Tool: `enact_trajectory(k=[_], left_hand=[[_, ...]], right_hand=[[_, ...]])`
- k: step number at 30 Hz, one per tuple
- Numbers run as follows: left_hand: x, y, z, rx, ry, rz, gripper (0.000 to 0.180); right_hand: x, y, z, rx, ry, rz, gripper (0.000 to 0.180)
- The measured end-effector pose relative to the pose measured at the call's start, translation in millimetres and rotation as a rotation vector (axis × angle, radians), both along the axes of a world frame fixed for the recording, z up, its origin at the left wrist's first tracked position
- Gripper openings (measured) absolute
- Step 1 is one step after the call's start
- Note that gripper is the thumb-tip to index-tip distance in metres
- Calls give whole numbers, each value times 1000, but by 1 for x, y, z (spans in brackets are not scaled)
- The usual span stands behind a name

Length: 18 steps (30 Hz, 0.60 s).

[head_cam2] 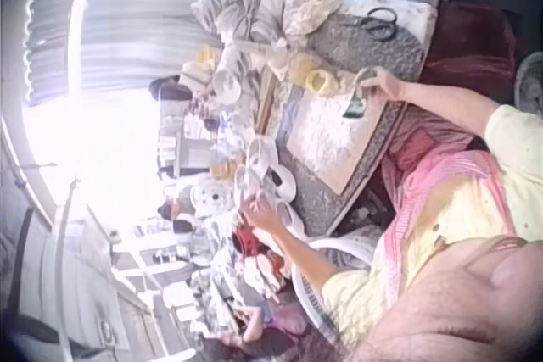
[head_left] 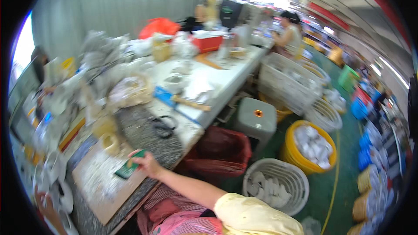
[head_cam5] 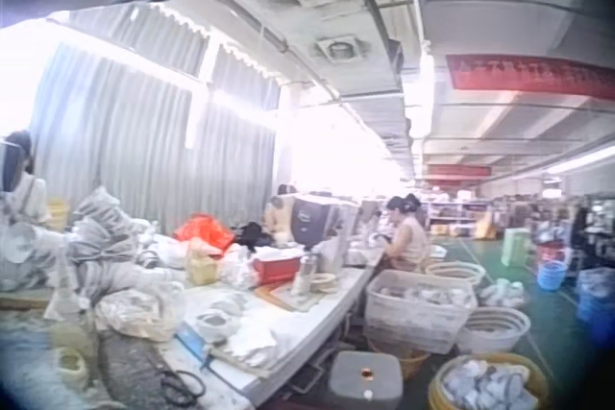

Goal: The person takes shoe uppers from a basket, applies glue along their inner surfaces using a brush, and sets them on the workbench.

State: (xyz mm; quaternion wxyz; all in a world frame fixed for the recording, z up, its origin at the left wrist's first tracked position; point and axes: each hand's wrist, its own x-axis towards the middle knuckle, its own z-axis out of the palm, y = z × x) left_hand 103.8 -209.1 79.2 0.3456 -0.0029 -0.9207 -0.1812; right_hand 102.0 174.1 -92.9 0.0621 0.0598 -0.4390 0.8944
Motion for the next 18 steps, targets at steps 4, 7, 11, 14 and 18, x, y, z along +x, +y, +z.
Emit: enact_trajectory(k=[4,7,11,14,18], left_hand=[[42,14,-3,-66,7,-200,46],[62,-8,4,-254,78,-54,41],[144,-84,5,-132,-159,308,38],[231,-118,-25,131,-422,509,35],[326,-151,-108,342,-758,764,40]], right_hand=[[10,2,2,67,-158,-51,15],[10,16,-3,-147,-72,-62,17],[-2,41,-24,-248,46,193,31],[-1,47,-35,-251,72,379,32],[-7,55,-40,-198,25,368,35]])
